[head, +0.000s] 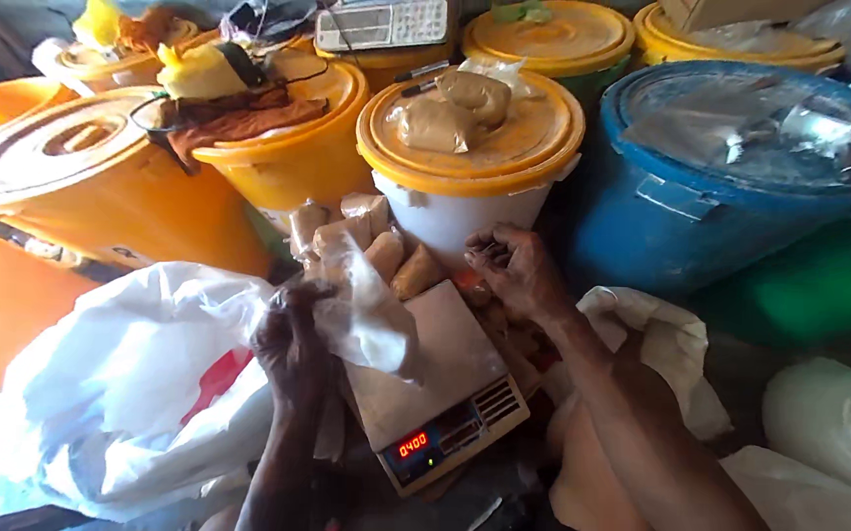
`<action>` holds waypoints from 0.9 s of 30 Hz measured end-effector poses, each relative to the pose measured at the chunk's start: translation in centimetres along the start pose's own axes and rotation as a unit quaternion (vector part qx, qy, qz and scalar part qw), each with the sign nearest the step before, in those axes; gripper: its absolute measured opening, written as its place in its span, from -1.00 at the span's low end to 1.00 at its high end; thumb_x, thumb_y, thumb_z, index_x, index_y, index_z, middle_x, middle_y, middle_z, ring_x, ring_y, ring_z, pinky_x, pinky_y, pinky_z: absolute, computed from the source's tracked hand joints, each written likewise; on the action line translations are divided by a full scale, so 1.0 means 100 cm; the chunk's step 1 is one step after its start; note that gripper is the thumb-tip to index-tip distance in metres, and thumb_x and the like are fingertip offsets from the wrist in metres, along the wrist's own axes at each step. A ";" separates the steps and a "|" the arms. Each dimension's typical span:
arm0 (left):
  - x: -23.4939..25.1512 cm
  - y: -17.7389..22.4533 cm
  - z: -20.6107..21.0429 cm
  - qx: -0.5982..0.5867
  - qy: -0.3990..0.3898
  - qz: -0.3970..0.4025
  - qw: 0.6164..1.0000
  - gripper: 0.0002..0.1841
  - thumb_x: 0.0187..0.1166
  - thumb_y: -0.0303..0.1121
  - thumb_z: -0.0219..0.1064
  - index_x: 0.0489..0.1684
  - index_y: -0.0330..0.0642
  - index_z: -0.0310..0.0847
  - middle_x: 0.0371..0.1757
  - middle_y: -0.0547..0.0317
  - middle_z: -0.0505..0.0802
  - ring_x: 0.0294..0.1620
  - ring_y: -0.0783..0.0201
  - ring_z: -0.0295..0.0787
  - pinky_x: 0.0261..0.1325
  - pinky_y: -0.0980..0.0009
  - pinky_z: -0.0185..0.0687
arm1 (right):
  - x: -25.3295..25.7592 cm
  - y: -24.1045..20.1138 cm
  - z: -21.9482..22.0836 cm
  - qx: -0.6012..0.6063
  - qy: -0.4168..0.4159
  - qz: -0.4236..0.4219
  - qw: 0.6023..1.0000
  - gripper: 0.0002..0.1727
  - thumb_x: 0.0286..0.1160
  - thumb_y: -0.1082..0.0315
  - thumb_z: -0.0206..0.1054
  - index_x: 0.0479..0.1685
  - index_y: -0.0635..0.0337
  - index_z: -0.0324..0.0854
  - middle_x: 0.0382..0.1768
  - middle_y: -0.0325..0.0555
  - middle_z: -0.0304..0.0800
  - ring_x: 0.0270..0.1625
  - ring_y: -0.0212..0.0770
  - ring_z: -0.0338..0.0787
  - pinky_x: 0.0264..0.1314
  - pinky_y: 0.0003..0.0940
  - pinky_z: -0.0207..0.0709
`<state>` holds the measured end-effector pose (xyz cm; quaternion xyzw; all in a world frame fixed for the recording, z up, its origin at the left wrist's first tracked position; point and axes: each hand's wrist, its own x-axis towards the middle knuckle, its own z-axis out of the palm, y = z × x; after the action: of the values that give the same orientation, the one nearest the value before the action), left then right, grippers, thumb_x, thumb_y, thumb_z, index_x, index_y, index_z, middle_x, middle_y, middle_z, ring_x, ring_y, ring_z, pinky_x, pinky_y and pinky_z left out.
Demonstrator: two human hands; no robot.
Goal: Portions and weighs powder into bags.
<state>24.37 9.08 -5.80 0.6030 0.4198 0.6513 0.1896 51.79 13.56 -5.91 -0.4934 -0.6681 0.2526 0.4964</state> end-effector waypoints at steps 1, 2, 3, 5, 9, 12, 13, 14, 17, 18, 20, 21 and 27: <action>-0.006 -0.007 -0.002 -0.002 -0.008 -0.037 0.999 -0.71 0.86 -0.24 0.06 -0.12 0.01 0.74 -0.15 0.57 0.87 -0.03 0.54 0.82 0.17 0.43 0.75 | -0.001 0.001 0.003 0.007 -0.007 0.003 1.000 -0.83 0.50 0.40 0.47 -0.01 0.18 0.76 -0.09 -0.05 0.77 -0.23 -0.27 0.81 -0.17 -0.37 0.77; -0.011 -0.015 -0.003 -0.010 -0.023 -0.065 0.998 -0.68 0.86 -0.30 0.01 -0.14 -0.11 0.74 -0.18 0.46 0.88 -0.09 0.49 0.83 0.10 0.42 0.77 | -0.001 0.001 0.006 0.013 -0.016 0.005 1.000 -0.85 0.51 0.38 0.48 -0.02 0.16 0.77 -0.10 -0.07 0.78 -0.21 -0.28 0.82 -0.15 -0.37 0.78; -0.016 -0.018 0.000 -0.020 -0.036 -0.079 0.996 -0.65 0.86 -0.34 -0.03 -0.16 -0.18 0.74 -0.21 0.38 0.89 -0.14 0.45 0.83 0.04 0.41 0.79 | 0.000 0.002 0.009 0.020 -0.025 0.005 0.999 -0.85 0.51 0.36 0.48 -0.03 0.15 0.77 -0.11 -0.11 0.79 -0.19 -0.30 0.82 -0.12 -0.38 0.78; -0.019 -0.014 0.004 -0.053 -0.061 -0.072 0.994 -0.61 0.87 -0.37 -0.06 -0.17 -0.19 0.77 -0.17 0.33 0.92 -0.09 0.42 0.86 0.12 0.39 0.80 | 0.000 -0.001 0.014 0.047 -0.034 0.007 0.998 -0.86 0.55 0.29 0.45 -0.05 0.12 0.78 -0.15 -0.18 0.81 -0.20 -0.37 0.81 -0.11 -0.42 0.76; -0.022 -0.006 0.006 -0.106 -0.093 -0.051 0.989 -0.60 0.89 -0.36 -0.05 -0.09 -0.13 0.82 -0.08 0.34 0.94 0.00 0.42 0.87 0.21 0.39 0.78 | -0.003 -0.007 0.029 0.153 -0.129 -0.033 0.979 -0.58 0.61 0.07 0.35 0.18 0.24 0.72 -0.01 -0.11 0.81 -0.04 -0.36 0.81 0.02 -0.44 0.74; -0.022 -0.006 0.006 -0.133 -0.069 -0.070 0.986 -0.66 0.85 -0.38 0.03 -0.14 -0.09 0.82 -0.13 0.38 0.93 -0.05 0.47 0.84 0.15 0.44 0.77 | -0.006 -0.010 0.042 0.109 -0.261 -0.036 0.958 -0.08 0.32 -0.35 0.41 0.54 0.18 0.55 0.30 -0.04 0.71 0.23 -0.29 0.71 0.15 -0.38 0.64; -0.022 -0.005 0.006 -0.141 -0.058 -0.075 0.986 -0.69 0.83 -0.39 0.09 -0.16 -0.07 0.84 -0.15 0.40 0.93 -0.08 0.50 0.84 0.12 0.47 0.77 | -0.008 -0.014 0.045 0.088 -0.292 -0.043 0.951 -0.05 0.26 -0.32 0.48 0.59 0.18 0.52 0.36 0.03 0.68 0.29 -0.22 0.67 0.20 -0.32 0.59; -0.023 -0.004 0.008 -0.145 -0.048 -0.080 0.985 -0.74 0.79 -0.39 0.16 -0.18 -0.05 0.85 -0.16 0.42 0.93 -0.10 0.52 0.84 0.10 0.49 0.77 | -0.010 -0.018 0.047 0.067 -0.315 -0.054 0.945 -0.03 0.19 -0.26 0.56 0.60 0.17 0.51 0.41 0.10 0.64 0.35 -0.12 0.64 0.28 -0.22 0.56; -0.025 -0.003 0.006 -0.132 -0.042 -0.064 0.988 -0.83 0.70 -0.37 0.31 -0.19 -0.06 0.87 -0.16 0.38 0.94 -0.11 0.49 0.86 0.08 0.46 0.79 | -0.019 -0.025 0.059 -0.002 -0.350 -0.095 0.932 0.03 0.01 -0.28 0.68 0.58 0.09 0.55 0.46 0.17 0.60 0.48 0.11 0.60 0.50 0.14 0.49; -0.026 -0.004 0.003 -0.124 -0.044 -0.052 0.990 -0.84 0.69 -0.35 0.33 -0.19 -0.07 0.87 -0.16 0.36 0.94 -0.11 0.48 0.86 0.08 0.46 0.79 | -0.022 -0.025 0.063 -0.027 -0.350 -0.111 0.930 -0.08 0.15 -0.30 0.60 0.50 0.10 0.61 0.44 0.15 0.62 0.48 0.13 0.60 0.47 0.20 0.49; -0.027 -0.005 0.000 -0.105 -0.042 -0.043 0.993 -0.83 0.69 -0.32 0.34 -0.21 -0.09 0.87 -0.16 0.33 0.95 -0.12 0.46 0.87 0.07 0.45 0.80 | -0.030 -0.025 0.068 -0.075 -0.278 -0.143 0.947 -0.47 0.58 -0.17 0.31 0.09 0.12 0.82 0.24 0.01 0.79 0.31 0.07 0.73 0.27 0.19 0.57; -0.028 -0.003 -0.002 -0.088 -0.043 -0.039 0.994 -0.81 0.70 -0.28 0.34 -0.21 -0.08 0.87 -0.16 0.34 0.94 -0.12 0.47 0.86 0.05 0.47 0.79 | -0.034 -0.024 0.071 -0.098 -0.215 -0.169 0.957 -0.52 0.70 -0.11 0.18 -0.07 0.06 0.86 0.12 -0.13 0.86 0.20 -0.04 0.79 0.16 0.10 0.62; -0.031 0.004 -0.014 -0.058 -0.085 0.015 0.995 -0.77 0.74 -0.26 0.28 -0.14 -0.14 0.86 -0.11 0.32 0.93 -0.02 0.51 0.84 0.16 0.47 0.77 | -0.055 -0.055 0.076 -0.038 -0.105 -0.137 0.984 -0.57 0.75 0.18 0.14 -0.13 0.29 0.88 -0.10 0.12 0.92 0.05 0.15 0.88 0.15 0.19 0.62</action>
<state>23.72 6.08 -7.35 0.6506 0.3547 0.6236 0.2490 42.74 7.55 -6.51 -0.3862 -0.7869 0.2068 0.4346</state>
